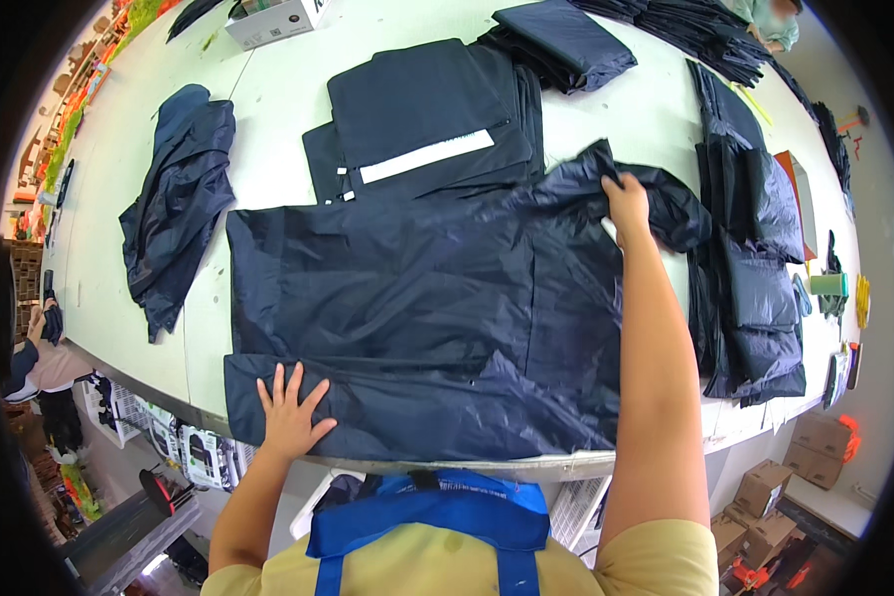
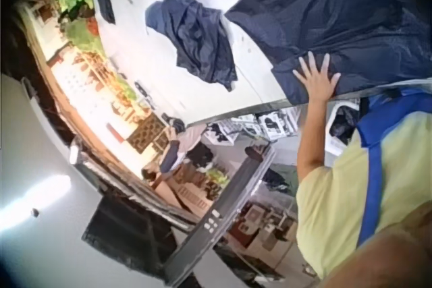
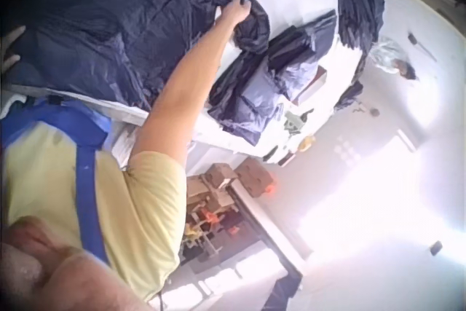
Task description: The person folds a dark blue jacket on a white table. They smooth the fabric, fold the sleeves inward, fold the body in half, and then fold it again into a compact rectangle. The folded jacket is placed on a growing stack of similar folded jackets.
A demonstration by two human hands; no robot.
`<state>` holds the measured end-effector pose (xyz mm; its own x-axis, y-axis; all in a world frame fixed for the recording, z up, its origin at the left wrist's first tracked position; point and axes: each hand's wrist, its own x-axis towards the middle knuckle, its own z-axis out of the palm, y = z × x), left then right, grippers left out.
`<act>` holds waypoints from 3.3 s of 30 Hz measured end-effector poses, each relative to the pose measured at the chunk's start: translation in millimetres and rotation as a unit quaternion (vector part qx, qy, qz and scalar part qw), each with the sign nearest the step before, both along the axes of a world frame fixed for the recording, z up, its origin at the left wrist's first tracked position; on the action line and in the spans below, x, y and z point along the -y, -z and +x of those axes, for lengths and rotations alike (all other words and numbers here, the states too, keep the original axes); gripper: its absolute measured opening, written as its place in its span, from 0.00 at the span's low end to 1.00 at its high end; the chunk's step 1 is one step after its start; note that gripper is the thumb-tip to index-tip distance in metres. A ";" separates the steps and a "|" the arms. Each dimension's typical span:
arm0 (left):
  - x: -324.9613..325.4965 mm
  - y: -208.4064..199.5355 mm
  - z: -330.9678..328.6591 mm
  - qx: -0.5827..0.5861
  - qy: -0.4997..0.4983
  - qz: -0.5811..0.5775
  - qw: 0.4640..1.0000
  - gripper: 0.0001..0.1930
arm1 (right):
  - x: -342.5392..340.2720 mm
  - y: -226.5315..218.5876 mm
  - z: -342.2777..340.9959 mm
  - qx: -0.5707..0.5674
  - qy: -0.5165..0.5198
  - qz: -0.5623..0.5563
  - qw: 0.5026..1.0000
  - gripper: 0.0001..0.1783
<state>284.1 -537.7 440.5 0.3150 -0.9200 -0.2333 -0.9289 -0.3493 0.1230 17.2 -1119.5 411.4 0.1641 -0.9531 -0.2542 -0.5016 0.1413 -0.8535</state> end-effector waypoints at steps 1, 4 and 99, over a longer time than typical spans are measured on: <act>1.5 -1.8 0.4 -0.006 -0.001 0.009 1.000 0.31 | -3.7 -5.2 -4.9 0.020 0.028 0.067 0.997 0.17; 15.9 -20.5 2.9 -0.038 -0.015 0.035 0.999 0.30 | 12.6 -5.3 -28.6 0.098 0.095 0.256 0.957 0.29; 214.9 -42.6 150.2 -0.399 -0.261 -0.210 0.853 0.23 | -138.0 18.1 39.5 -0.263 -0.094 -0.328 0.902 0.11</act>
<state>434.3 -752.7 483.0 0.6029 -0.7579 -0.2493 -0.2208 -0.4588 0.8607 56.7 -981.4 393.3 0.3591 -0.8947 0.2657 -0.8242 -0.4376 -0.3595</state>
